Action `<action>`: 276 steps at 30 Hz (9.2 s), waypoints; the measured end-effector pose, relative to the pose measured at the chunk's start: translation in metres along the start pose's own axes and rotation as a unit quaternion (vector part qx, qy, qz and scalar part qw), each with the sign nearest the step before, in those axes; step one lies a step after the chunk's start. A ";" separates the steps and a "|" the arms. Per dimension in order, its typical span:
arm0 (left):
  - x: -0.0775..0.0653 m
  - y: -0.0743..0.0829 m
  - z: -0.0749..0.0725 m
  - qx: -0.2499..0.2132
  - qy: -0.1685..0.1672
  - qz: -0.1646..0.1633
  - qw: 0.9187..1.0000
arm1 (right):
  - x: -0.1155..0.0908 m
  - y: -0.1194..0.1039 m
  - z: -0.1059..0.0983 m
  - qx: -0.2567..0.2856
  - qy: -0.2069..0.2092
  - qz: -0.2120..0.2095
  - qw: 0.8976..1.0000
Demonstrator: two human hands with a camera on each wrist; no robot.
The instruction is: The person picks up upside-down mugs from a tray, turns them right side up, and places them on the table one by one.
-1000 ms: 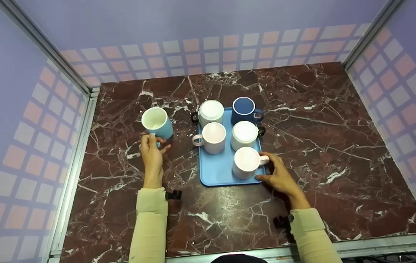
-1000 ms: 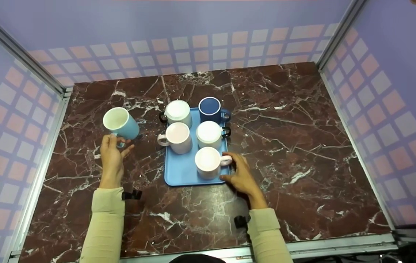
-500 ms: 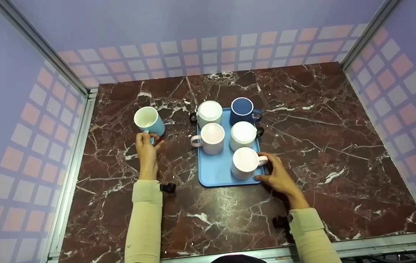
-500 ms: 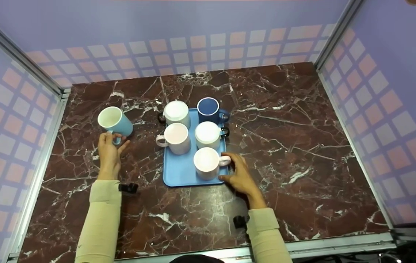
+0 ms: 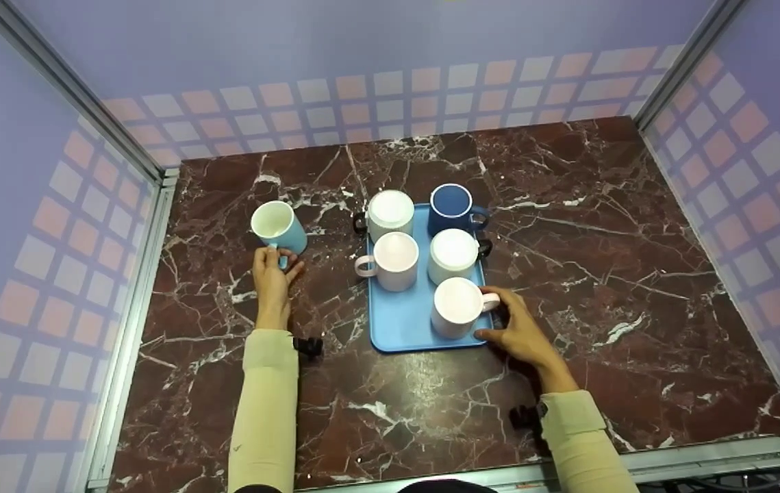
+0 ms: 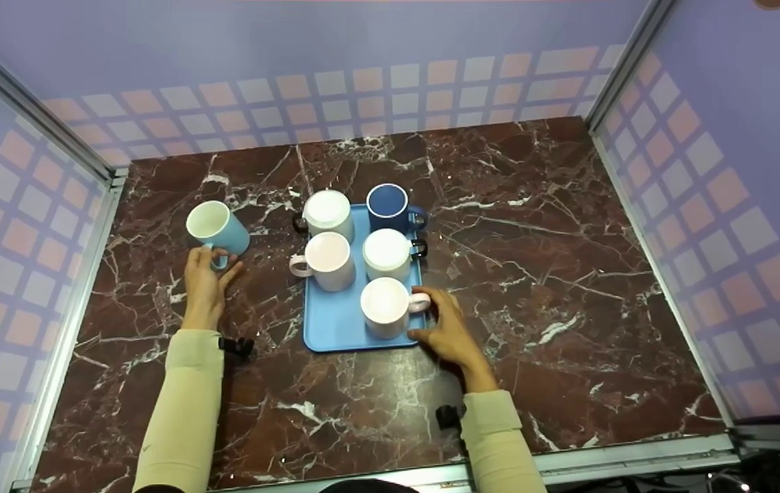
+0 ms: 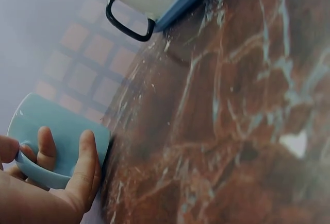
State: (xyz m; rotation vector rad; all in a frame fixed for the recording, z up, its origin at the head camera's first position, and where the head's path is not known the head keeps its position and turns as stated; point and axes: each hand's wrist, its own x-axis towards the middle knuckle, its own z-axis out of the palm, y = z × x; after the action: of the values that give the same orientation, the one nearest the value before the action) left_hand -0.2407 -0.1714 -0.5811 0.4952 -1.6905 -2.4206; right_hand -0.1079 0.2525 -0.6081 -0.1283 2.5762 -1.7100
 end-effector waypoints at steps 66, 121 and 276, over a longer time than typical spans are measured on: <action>-0.110 0.036 0.018 0.130 -0.070 0.091 0.985 | -0.008 -0.021 -0.002 0.043 -0.010 -0.012 0.999; -0.177 -0.057 0.111 0.339 -0.327 0.103 0.876 | -0.011 -0.036 -0.007 0.164 0.044 -0.020 0.985; -0.166 -0.019 0.097 0.383 -0.340 0.207 0.834 | -0.002 -0.078 0.033 0.259 0.042 -0.064 0.963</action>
State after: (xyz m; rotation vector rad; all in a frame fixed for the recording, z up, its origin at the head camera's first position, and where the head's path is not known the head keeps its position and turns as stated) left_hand -0.1186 -0.0282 -0.5383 -0.7183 -2.6760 -1.5895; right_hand -0.1003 0.1926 -0.5487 -0.2051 2.1132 -2.4159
